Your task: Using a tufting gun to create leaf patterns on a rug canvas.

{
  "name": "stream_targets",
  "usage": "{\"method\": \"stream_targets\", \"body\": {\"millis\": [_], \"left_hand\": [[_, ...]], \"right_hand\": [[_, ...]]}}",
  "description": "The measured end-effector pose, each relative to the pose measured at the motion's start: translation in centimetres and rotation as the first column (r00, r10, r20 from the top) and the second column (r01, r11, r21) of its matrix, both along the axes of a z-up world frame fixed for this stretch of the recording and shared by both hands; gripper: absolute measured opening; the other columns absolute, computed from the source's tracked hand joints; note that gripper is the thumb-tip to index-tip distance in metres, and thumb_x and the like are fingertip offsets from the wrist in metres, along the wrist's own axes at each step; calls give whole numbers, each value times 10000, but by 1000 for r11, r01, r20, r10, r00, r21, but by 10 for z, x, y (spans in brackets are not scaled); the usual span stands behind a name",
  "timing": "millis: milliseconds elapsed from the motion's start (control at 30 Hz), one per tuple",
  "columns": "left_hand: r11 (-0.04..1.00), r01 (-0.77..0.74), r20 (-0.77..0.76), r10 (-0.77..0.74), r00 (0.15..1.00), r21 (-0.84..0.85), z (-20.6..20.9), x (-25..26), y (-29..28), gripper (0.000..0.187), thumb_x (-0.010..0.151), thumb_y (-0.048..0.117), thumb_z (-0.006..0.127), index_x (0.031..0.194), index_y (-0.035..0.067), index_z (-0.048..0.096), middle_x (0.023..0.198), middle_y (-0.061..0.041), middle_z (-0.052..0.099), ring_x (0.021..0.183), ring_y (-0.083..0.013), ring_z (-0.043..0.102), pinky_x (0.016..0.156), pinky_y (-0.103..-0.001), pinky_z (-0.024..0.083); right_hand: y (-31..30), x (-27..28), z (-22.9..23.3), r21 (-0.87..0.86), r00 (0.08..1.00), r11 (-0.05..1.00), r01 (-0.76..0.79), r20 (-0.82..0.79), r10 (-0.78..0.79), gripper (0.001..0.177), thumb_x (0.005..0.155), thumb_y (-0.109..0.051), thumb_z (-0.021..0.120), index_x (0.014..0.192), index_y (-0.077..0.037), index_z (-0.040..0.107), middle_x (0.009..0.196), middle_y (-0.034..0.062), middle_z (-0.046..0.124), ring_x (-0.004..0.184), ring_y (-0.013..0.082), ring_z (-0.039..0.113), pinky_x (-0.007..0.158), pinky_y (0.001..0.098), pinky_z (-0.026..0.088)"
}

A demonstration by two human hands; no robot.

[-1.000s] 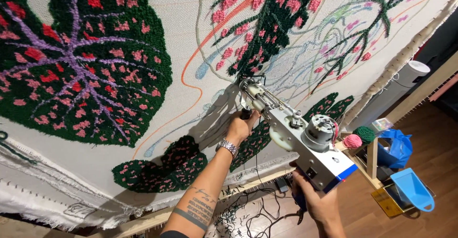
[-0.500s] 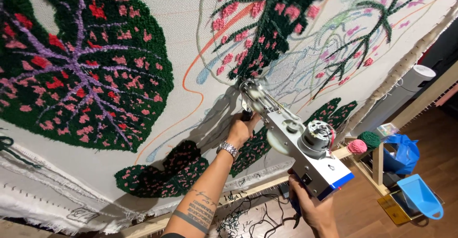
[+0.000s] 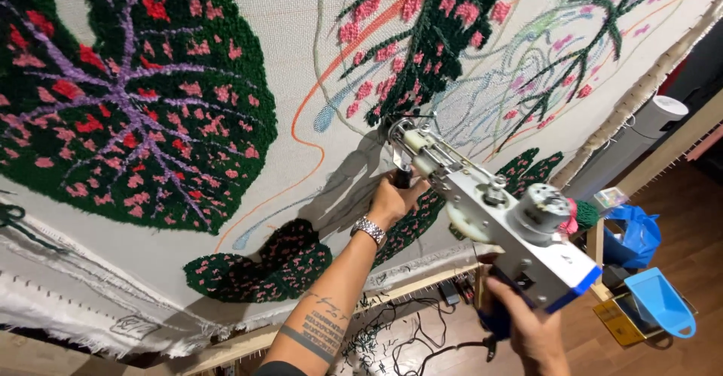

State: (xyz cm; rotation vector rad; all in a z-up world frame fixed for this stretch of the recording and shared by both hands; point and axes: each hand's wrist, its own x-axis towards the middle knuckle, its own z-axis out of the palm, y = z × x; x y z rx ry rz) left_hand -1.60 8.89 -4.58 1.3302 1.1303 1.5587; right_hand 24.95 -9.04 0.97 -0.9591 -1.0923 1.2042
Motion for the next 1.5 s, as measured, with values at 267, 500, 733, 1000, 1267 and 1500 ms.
{"method": "stream_targets", "body": {"millis": [267,500,733,1000,1267,1500], "left_hand": [[971,236,-56,-238,970,-32,0,46,-16,192,941,175,711,877,-4,683,627,-44,651,521,-120,616,485,-313,481],[953,294,18,-294,956,-65,34,65,-43,162,941,142,660,914,-6,718,613,-25,629,525,-107,572,518,-303,470],[951,219,16,-221,975,-219,7,62,-71,129,930,147,684,949,23,717,614,-26,625,510,-103,553,493,-282,436],[992,58,440,-2,898,-114,-106,32,-101,54,905,132,660,875,98,631,735,11,659,562,-91,569,499,-267,466],[971,-235,384,203,901,38,-118,-34,-173,296,968,321,652,791,91,595,590,12,560,510,-111,526,461,-269,392],[923,-379,473,361,804,-61,-122,-82,-223,249,917,283,690,850,79,564,654,-24,573,580,-140,576,536,-311,492]], "right_hand": [[-31,54,34,-84,987,991,-107,-130,95,382,814,-91,633,1134,112,590,675,139,524,540,241,497,502,383,407],[-35,86,28,-78,979,981,-176,-113,167,508,801,-149,623,1215,145,595,687,138,525,555,233,498,526,361,402],[-31,94,31,-86,971,967,-240,-41,237,496,793,-158,659,1176,154,615,672,131,521,550,233,500,509,368,391],[19,123,-35,-249,772,731,-635,-164,615,744,728,-328,801,1331,32,553,965,239,697,849,355,715,749,535,607],[116,15,-1,-12,786,787,-617,-43,616,655,962,-501,611,1287,68,642,1156,176,629,1046,261,573,897,401,442],[123,-120,88,492,866,822,-287,500,3,213,912,-208,784,991,-15,744,851,33,750,753,93,688,682,257,562]]}}
